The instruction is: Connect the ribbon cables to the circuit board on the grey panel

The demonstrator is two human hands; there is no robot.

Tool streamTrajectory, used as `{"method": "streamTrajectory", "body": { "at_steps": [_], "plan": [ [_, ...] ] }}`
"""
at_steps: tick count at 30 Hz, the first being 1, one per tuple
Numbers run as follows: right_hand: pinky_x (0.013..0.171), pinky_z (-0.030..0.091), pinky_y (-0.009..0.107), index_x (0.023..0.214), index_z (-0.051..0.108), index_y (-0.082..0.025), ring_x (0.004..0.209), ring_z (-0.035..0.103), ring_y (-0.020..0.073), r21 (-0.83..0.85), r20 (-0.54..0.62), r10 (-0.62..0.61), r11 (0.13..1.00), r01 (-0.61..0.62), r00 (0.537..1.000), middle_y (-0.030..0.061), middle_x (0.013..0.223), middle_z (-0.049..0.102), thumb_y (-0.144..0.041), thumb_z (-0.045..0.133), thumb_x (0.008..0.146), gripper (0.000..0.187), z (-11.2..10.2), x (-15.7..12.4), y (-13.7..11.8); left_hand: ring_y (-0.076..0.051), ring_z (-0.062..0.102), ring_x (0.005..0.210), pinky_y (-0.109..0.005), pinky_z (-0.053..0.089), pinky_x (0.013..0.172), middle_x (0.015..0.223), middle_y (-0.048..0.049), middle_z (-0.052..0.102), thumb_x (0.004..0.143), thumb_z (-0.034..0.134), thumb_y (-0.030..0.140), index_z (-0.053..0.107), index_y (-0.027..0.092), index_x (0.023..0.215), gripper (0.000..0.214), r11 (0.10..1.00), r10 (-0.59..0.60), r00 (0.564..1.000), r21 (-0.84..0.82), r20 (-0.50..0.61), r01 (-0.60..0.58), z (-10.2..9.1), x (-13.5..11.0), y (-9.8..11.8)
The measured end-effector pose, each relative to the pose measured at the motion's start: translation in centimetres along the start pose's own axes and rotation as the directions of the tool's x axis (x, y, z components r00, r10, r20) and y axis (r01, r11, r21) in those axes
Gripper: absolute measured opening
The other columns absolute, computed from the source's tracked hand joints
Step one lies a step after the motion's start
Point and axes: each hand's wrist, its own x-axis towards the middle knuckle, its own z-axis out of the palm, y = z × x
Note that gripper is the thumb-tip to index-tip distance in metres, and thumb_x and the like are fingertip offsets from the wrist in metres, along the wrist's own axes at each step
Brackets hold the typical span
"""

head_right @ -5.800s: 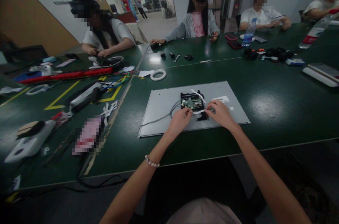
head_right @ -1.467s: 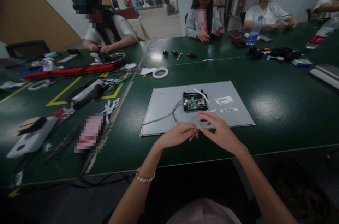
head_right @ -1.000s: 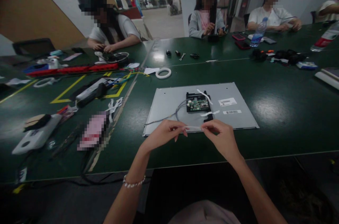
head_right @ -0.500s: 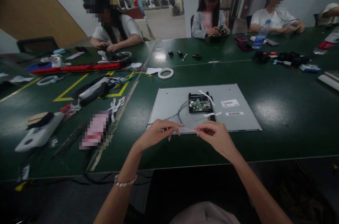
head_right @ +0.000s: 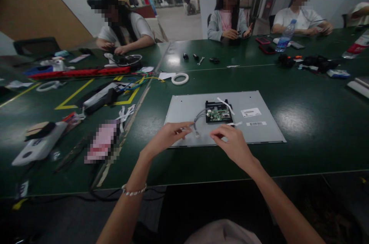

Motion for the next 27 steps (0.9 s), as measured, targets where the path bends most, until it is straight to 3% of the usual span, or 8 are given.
{"method": "streamTrajectory", "body": {
  "at_steps": [3, 7, 9, 12, 16, 22, 27],
  "plan": [
    [0.074, 0.045, 0.026, 0.092, 0.065, -0.015, 0.082, 0.058, 0.0133, -0.263, -0.114, -0.142, 0.959, 0.108, 0.983, 0.0041, 0.088, 0.063, -0.018, 0.053, 0.091, 0.013, -0.1, 1.3, 0.2, -0.013, 0.068, 0.069, -0.023, 0.051, 0.068, 0.092, -0.0034, 0.074, 0.091, 0.047, 0.027, 0.066, 0.021, 0.114, 0.029, 0.984, -0.088, 0.981, 0.141, -0.172, 0.113, -0.7, 0.5, -1.3],
    [0.077, 0.042, 0.03, 0.093, 0.065, -0.014, 0.087, 0.056, 0.0167, -0.597, -0.173, -0.295, 0.79, 0.138, 0.94, 0.0068, 0.091, 0.063, -0.017, 0.049, 0.093, 0.016, 0.2, 3.9, 0.6, -0.013, 0.069, 0.072, -0.022, 0.052, 0.068, 0.092, -0.0021, 0.074, 0.091, 0.044, 0.023, 0.066, 0.02, 0.107, 0.027, 0.976, -0.103, 0.924, 0.142, -0.368, 0.165, -0.4, 0.9, -1.8],
    [0.076, 0.04, 0.031, 0.092, 0.064, -0.014, 0.086, 0.054, 0.0179, -0.691, -0.128, -0.331, 0.706, 0.155, 0.935, 0.007, 0.09, 0.062, -0.015, 0.049, 0.093, 0.016, 0.8, 5.1, 0.9, -0.014, 0.069, 0.076, -0.023, 0.053, 0.07, 0.095, -0.0023, 0.074, 0.091, 0.045, 0.023, 0.065, 0.021, 0.107, 0.026, 0.973, -0.096, 0.894, 0.149, -0.438, 0.178, 0.3, 1.2, -1.4],
    [0.072, 0.036, 0.032, 0.088, 0.063, -0.014, 0.083, 0.052, 0.0194, -0.756, 0.056, -0.309, 0.608, 0.242, 0.949, 0.007, 0.087, 0.06, -0.01, 0.05, 0.09, 0.014, 2.4, 5.8, 1.5, -0.016, 0.068, 0.088, -0.026, 0.053, 0.079, 0.105, -0.0044, 0.072, 0.092, 0.045, 0.023, 0.064, 0.02, 0.11, 0.027, 0.959, -0.073, 0.869, 0.206, -0.49, 0.197, 1.5, 1.5, -0.6],
    [0.07, 0.033, 0.033, 0.084, 0.061, -0.014, 0.08, 0.051, 0.0206, -0.736, 0.253, -0.224, 0.587, 0.337, 0.941, 0.0079, 0.083, 0.058, -0.006, 0.049, 0.088, 0.015, 4.5, 5.3, 2.5, -0.02, 0.061, 0.11, -0.034, 0.048, 0.097, 0.119, -0.0083, 0.066, 0.092, 0.042, 0.018, 0.059, 0.017, 0.12, 0.032, 0.94, 0.006, 0.908, 0.311, -0.42, 0.138, 2.9, 2.1, -0.2],
    [0.073, 0.033, 0.034, 0.083, 0.062, -0.014, 0.083, 0.05, 0.021, -0.698, 0.318, -0.22, 0.604, 0.385, 0.922, 0.0083, 0.085, 0.058, -0.006, 0.047, 0.089, 0.018, 5.5, 4.6, 2.8, -0.019, 0.049, 0.127, -0.038, 0.039, 0.109, 0.136, -0.0113, 0.054, 0.09, 0.037, 0.01, 0.049, 0.013, 0.131, 0.043, 0.911, 0.137, 0.96, 0.411, -0.245, -0.025, 4.6, 3.5, -0.4],
    [0.076, 0.035, 0.035, 0.086, 0.063, -0.015, 0.087, 0.05, 0.0222, -0.69, 0.338, -0.212, 0.606, 0.395, 0.917, 0.0086, 0.09, 0.06, -0.008, 0.048, 0.089, 0.016, 6.0, 4.7, 2.7, -0.021, 0.045, 0.131, -0.037, 0.036, 0.11, 0.14, -0.0153, 0.05, 0.092, 0.036, 0.012, 0.047, 0.007, 0.134, 0.043, 0.866, 0.147, 0.977, 0.497, -0.155, -0.051, 5.6, 4.7, -1.5]
  ]
}}
